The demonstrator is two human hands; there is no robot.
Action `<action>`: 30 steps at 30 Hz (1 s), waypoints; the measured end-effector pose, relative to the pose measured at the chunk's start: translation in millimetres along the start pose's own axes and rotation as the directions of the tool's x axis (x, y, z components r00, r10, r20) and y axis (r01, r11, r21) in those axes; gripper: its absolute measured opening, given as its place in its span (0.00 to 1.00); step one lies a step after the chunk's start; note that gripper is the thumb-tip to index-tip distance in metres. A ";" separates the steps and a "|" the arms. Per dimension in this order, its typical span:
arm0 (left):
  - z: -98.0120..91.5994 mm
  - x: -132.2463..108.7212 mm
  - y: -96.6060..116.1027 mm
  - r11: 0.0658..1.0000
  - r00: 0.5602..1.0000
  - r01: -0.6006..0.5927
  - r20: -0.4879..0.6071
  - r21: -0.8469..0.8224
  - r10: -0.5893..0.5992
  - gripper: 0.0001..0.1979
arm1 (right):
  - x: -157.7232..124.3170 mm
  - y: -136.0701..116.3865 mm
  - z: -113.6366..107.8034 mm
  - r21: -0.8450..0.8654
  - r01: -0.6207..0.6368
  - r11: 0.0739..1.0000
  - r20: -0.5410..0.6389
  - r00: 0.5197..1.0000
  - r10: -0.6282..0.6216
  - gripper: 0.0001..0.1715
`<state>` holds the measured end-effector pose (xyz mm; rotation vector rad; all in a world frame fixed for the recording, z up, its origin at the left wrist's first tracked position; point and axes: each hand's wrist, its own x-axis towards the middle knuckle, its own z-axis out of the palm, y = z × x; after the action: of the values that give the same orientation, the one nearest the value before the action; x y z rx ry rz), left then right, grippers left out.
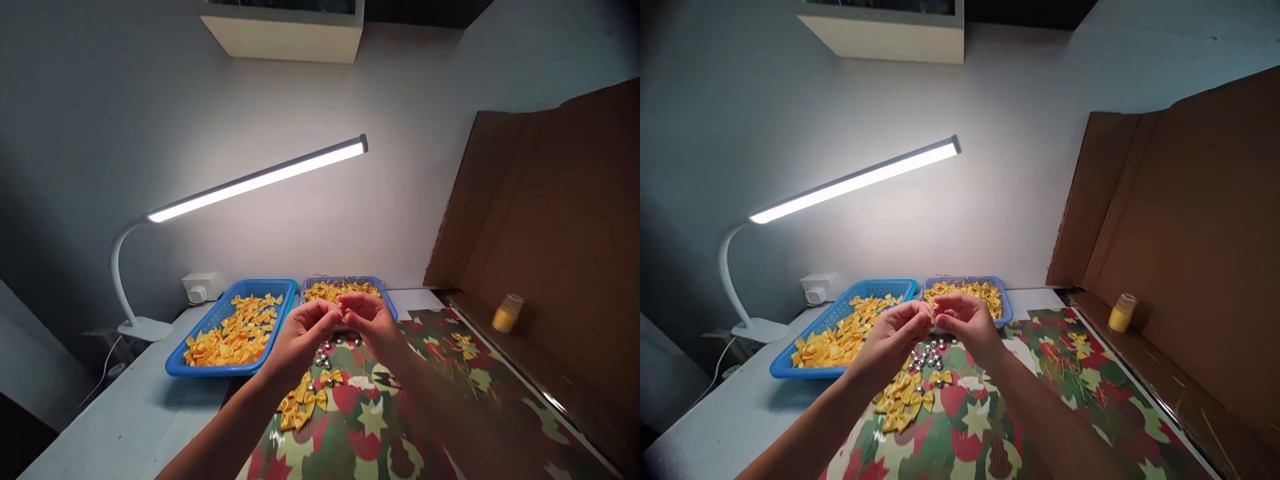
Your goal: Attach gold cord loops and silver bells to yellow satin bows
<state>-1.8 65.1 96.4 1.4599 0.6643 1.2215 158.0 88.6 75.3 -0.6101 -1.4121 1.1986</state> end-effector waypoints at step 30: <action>-42.2 16.3 3.1 0.860 0.913 0.306 0.131 0.409 -0.387 0.13 | 0.9 16.2 24.9 0.433 -0.436 0.789 -0.073 0.855 0.513 0.22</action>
<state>-36.2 94.3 100.8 1.6669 1.0123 0.6647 130.2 87.1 64.8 -0.7885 -0.8232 1.7312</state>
